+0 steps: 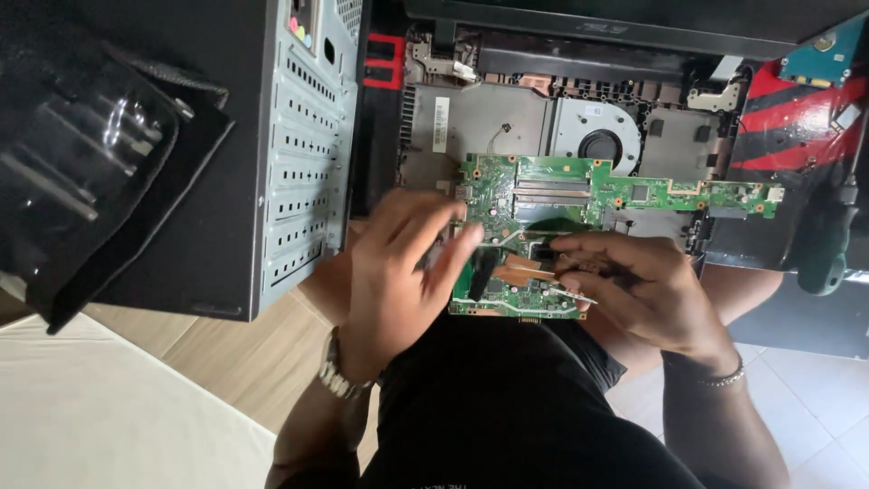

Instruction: A person is seen unscrewing and removing a motherboard from a laptop chassis using a screwdriver.

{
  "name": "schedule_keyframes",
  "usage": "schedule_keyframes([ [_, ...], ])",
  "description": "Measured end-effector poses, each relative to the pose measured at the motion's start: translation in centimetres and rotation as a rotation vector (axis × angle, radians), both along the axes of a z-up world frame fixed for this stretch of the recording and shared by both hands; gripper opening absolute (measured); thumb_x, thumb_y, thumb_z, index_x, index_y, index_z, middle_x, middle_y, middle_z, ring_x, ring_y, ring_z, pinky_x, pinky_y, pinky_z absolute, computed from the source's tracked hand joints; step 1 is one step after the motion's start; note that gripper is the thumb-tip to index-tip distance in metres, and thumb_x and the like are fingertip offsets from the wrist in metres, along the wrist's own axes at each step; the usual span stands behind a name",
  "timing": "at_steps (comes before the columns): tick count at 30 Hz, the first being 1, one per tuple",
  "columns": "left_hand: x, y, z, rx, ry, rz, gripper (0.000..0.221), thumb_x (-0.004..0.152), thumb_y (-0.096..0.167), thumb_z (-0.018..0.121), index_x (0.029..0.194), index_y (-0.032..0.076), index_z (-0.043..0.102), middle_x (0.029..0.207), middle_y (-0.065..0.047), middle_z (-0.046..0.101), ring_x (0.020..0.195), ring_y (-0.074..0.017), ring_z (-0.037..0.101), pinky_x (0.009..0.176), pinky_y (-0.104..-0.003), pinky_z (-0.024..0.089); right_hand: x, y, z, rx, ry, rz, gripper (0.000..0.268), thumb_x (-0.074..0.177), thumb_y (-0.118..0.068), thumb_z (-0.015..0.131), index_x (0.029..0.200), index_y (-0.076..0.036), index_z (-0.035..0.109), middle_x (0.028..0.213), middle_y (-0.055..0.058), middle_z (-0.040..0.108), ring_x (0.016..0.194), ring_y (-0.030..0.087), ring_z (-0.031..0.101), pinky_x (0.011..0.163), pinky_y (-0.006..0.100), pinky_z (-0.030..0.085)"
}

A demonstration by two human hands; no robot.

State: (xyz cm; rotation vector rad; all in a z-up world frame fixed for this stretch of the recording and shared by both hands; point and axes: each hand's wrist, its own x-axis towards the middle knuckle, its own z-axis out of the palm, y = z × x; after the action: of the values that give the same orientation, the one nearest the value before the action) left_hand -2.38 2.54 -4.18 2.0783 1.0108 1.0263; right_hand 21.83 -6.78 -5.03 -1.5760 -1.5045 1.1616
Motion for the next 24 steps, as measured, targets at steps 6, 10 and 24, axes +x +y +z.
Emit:
schedule_keyframes([
  [6, -0.8, -1.8, 0.8, -0.353, -0.196, -0.219, 0.058, 0.083, 0.016, 0.084, 0.13, 0.0, 0.055, 0.109, -0.013, 0.075, 0.088, -0.018, 0.072, 0.072, -0.027, 0.056, -3.2, -1.4, -1.5, 0.08, 0.454, -0.272, 0.057, 0.088, 0.013, 0.064, 0.141, 0.015, 0.044, 0.11, 0.024, 0.07, 0.074, 0.022, 0.075, 0.06, 0.023, 0.063],
  [10, 0.2, -2.0, 1.6, -0.339, -0.126, -0.178, 0.05, 0.081, 0.015, 0.084, 0.121, -0.001, 0.062, 0.102, -0.011, 0.075, 0.085, -0.0184, 0.072, 0.071, -0.028, 0.055, -5.0, -1.5, -0.7, -0.022, 0.497, -0.251, 0.056, 0.088, 0.012, 0.066, 0.139, 0.014, 0.045, 0.105, 0.022, 0.071, 0.074, 0.021, 0.074, 0.065, 0.027, 0.068],
  [24, -2.3, -1.9, -0.5, -0.179, 0.14, -0.214, 0.053, 0.086, 0.022, 0.083, 0.131, 0.005, 0.059, 0.127, -0.013, 0.061, 0.078, -0.0139, 0.063, 0.062, -0.024, 0.054, -1.2, 2.0, 0.6, 0.13, -0.075, 0.235, 0.027, 0.085, 0.008, 0.063, 0.111, 0.003, 0.072, 0.085, 0.011, 0.078, 0.042, 0.01, 0.051, 0.034, 0.023, 0.036],
])
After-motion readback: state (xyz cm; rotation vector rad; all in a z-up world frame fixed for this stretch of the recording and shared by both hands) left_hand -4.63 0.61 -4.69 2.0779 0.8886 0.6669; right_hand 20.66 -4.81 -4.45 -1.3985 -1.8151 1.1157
